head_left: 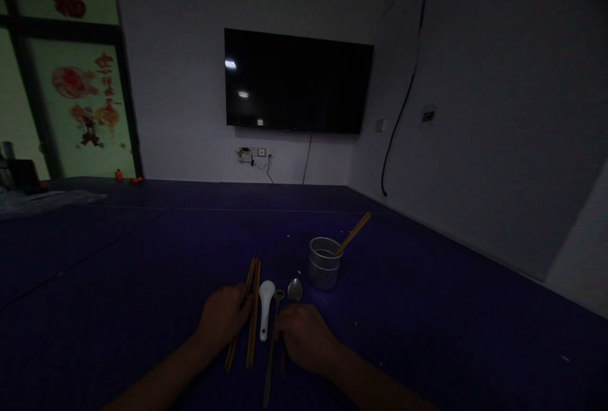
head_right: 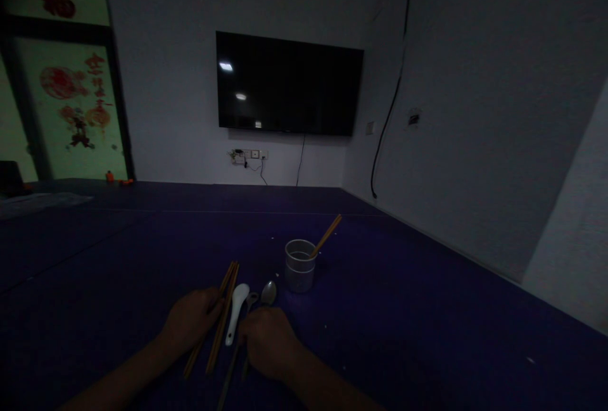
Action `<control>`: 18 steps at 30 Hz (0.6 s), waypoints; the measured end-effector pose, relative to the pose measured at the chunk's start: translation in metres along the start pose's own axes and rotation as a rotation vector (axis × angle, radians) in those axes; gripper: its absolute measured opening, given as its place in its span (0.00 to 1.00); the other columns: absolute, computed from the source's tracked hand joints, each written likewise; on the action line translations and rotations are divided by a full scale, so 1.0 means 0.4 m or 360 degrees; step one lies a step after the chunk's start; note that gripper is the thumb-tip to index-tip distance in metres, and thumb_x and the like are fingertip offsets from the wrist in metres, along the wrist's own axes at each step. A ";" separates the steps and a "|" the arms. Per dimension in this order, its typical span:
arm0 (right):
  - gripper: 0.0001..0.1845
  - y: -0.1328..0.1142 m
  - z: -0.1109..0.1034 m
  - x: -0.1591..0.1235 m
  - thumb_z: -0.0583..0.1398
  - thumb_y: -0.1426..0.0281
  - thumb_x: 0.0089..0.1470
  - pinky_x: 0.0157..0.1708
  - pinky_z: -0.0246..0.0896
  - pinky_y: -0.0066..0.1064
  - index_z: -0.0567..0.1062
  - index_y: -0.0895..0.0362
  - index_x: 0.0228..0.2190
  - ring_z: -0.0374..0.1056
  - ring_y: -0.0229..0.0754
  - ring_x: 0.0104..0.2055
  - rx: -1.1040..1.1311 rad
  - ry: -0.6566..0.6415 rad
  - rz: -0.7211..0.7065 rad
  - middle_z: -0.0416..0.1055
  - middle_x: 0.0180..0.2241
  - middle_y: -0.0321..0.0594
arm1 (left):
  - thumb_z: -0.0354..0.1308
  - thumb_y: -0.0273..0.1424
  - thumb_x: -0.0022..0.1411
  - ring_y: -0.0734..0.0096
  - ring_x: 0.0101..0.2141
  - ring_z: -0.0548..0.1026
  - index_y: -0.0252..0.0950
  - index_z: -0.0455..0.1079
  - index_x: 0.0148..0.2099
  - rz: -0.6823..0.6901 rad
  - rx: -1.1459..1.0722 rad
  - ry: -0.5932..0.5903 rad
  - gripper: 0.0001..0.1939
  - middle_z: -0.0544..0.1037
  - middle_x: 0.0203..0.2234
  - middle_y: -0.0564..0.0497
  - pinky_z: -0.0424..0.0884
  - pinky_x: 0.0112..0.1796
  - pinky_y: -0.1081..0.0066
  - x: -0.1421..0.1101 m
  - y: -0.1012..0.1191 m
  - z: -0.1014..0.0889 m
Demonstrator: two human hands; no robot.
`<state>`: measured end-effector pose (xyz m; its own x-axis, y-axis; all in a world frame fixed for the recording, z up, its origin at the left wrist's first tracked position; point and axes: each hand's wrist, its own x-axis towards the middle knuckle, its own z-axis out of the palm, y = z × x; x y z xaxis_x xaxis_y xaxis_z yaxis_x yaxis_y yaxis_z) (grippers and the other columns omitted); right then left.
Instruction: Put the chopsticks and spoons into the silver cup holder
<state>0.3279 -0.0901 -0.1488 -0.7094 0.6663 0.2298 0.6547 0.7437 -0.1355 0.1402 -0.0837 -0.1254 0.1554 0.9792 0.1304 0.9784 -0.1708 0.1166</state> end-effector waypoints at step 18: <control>0.15 0.002 0.003 0.001 0.52 0.80 0.42 0.38 0.58 0.26 0.75 0.57 0.29 0.70 0.39 0.37 -0.0003 -0.0002 -0.0011 0.76 0.33 0.37 | 0.40 0.35 0.63 0.66 0.33 0.75 0.36 0.67 0.35 0.0012 0.0041 -0.0029 0.15 0.77 0.32 0.47 0.65 0.33 0.70 0.003 -0.004 0.003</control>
<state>0.3279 -0.0891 -0.1502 -0.7143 0.6612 0.2294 0.6503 0.7482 -0.1318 0.1391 -0.0824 -0.1266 0.1649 0.9798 0.1131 0.9804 -0.1754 0.0901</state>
